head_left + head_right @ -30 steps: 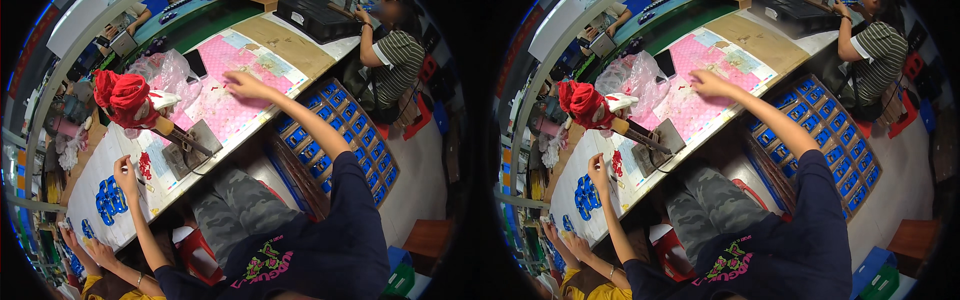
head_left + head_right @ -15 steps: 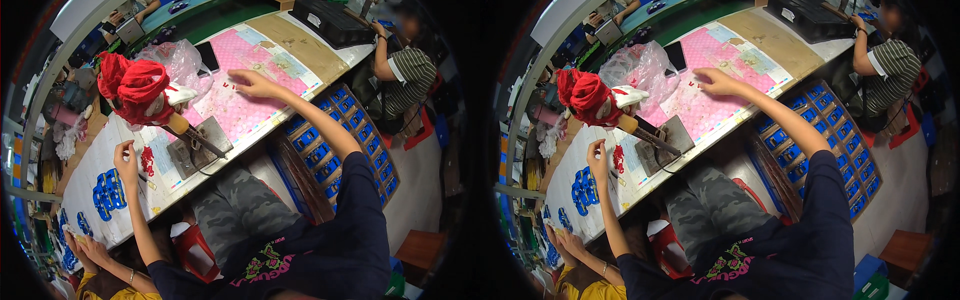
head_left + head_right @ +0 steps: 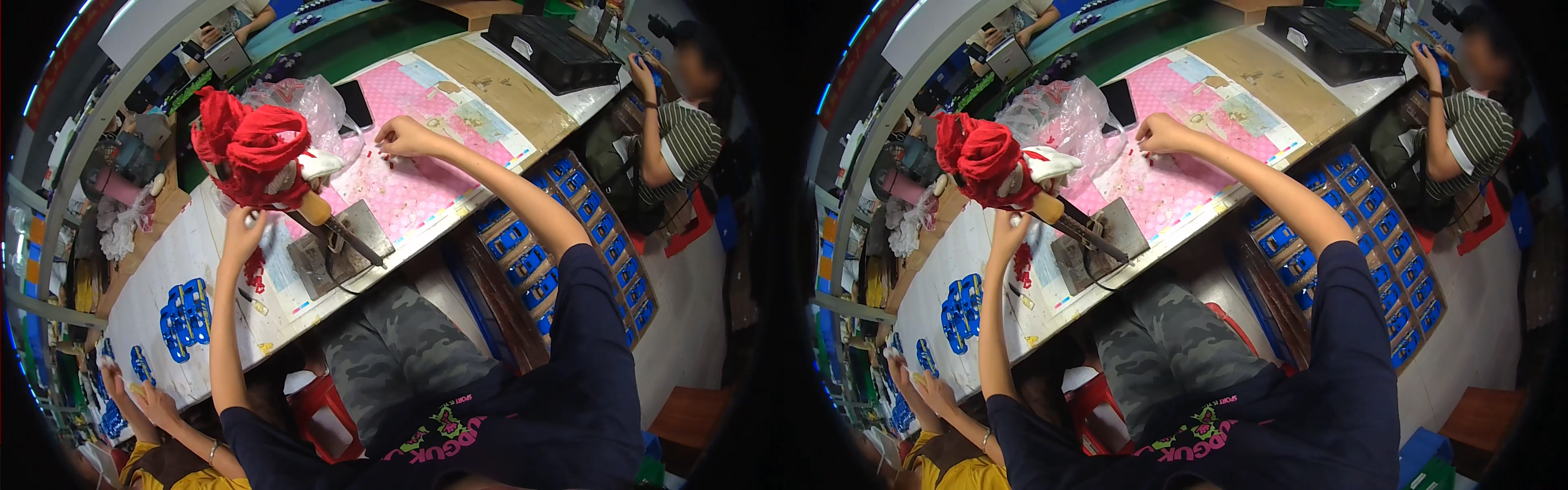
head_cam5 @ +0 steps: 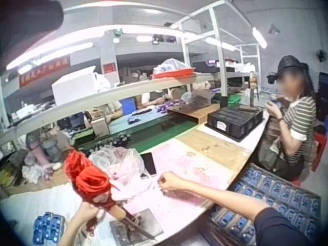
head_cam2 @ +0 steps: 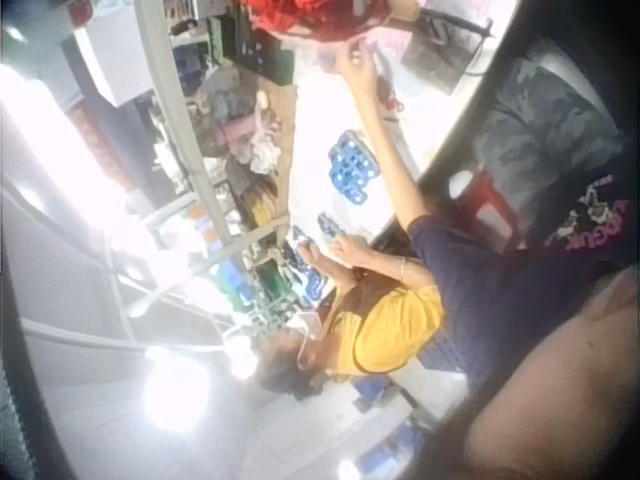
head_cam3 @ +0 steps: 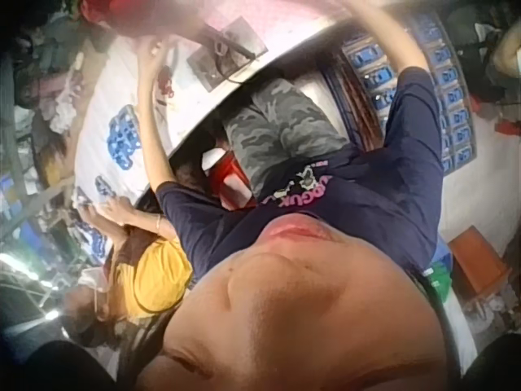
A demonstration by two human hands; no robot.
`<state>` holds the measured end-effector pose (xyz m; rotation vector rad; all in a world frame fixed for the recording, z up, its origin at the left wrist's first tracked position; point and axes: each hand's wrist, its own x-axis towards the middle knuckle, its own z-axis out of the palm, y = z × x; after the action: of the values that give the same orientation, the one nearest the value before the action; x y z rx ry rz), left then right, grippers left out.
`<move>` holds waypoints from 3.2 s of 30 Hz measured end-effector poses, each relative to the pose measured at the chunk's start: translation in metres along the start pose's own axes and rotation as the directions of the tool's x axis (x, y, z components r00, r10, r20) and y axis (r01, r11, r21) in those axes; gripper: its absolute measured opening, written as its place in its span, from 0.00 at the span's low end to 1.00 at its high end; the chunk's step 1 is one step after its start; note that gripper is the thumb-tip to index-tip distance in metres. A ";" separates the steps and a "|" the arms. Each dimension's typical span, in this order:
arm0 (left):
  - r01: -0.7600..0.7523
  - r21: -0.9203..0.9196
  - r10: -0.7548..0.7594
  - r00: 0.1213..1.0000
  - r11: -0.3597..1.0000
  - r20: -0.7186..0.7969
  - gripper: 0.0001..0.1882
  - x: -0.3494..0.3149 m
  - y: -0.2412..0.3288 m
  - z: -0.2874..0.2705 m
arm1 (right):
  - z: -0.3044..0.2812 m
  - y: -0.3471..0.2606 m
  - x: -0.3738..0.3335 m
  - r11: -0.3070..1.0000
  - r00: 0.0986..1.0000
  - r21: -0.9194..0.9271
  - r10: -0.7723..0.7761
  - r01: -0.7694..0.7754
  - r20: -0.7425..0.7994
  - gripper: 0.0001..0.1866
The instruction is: The person assembles blue plastic toy car bodies by attaching small red plastic pieces using a soldering iron. They pick up a car body, apply the red piece, and use the soldering iron to secure it before placing the finished unit on the table.
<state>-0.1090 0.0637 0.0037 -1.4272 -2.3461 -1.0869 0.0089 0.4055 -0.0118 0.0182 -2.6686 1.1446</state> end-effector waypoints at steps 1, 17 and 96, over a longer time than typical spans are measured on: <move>0.029 -0.047 -0.026 0.998 0.998 0.066 0.10 0.006 -0.005 0.007 | -0.006 0.002 0.003 0.989 0.991 0.082 0.121 -0.125 0.052 0.15; -0.320 -0.212 0.378 0.849 0.924 0.369 0.16 0.091 0.038 0.087 | -0.001 -0.022 0.017 0.964 0.995 0.254 0.072 -0.085 0.062 0.12; 0.040 -0.566 -0.447 0.660 0.823 -0.603 0.07 -0.032 0.028 -0.054 | -0.110 0.078 -0.121 0.813 0.502 -0.472 -0.267 -0.342 -0.823 0.30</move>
<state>-0.0802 0.0129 0.0404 -0.5333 -1.7357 -2.0200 0.1413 0.5289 -0.0210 -0.5874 -1.8995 0.1060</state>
